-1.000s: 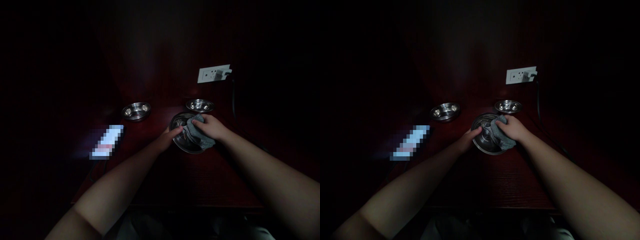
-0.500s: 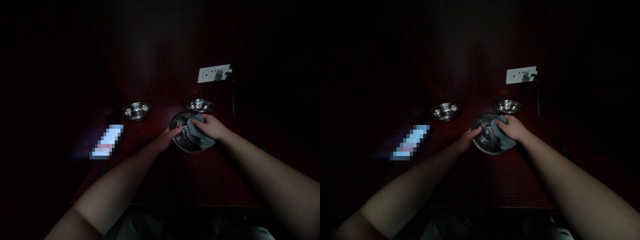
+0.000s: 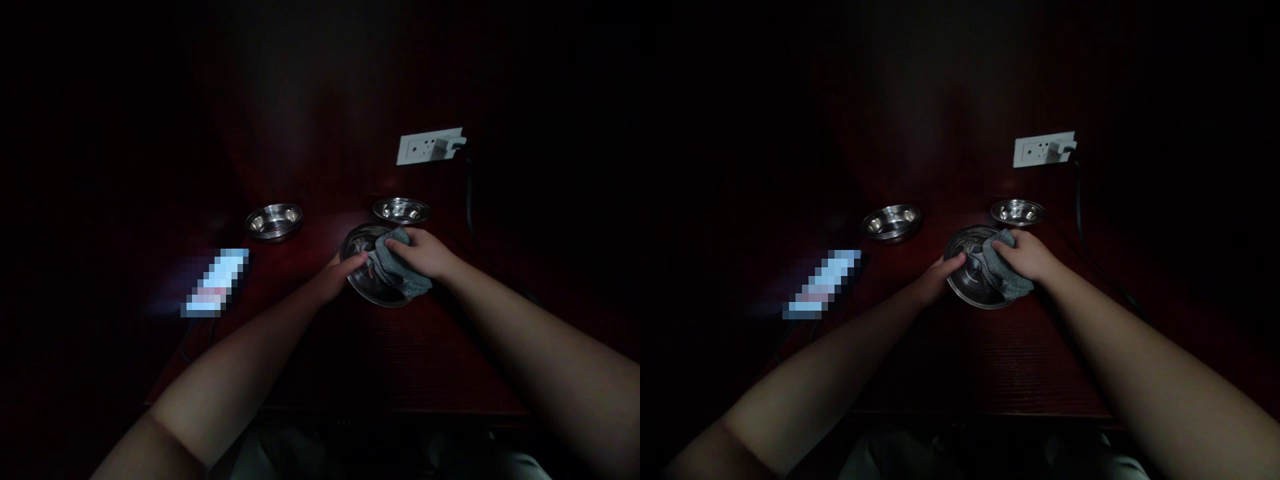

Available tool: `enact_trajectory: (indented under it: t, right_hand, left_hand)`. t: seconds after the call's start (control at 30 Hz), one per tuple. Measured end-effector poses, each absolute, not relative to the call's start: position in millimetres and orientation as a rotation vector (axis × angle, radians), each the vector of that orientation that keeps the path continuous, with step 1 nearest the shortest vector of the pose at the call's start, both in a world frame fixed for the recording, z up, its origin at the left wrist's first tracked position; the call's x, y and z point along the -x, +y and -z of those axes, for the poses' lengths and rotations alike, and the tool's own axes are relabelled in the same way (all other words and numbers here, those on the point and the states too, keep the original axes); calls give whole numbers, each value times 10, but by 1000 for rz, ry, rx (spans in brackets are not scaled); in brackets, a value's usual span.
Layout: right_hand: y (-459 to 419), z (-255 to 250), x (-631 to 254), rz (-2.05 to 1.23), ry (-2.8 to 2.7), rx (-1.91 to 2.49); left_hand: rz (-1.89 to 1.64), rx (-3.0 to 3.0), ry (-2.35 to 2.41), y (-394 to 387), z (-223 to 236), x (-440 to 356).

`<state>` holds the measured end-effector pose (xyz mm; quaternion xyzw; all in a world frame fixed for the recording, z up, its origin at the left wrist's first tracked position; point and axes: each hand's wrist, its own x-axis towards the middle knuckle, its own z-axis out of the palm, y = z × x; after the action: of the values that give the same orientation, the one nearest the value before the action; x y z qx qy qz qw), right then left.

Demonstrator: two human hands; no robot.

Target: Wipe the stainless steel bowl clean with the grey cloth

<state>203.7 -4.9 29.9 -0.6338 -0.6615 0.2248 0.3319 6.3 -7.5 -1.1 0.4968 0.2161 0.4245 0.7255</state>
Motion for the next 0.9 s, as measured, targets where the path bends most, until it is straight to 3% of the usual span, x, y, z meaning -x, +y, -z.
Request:
enact_trajectory:
  t: [0.9]
  right_hand:
    - [-56, -319, -2029, -577, -1729, 1683]
  left_hand:
    - [-940, -1088, 471, -68, 22, -59]
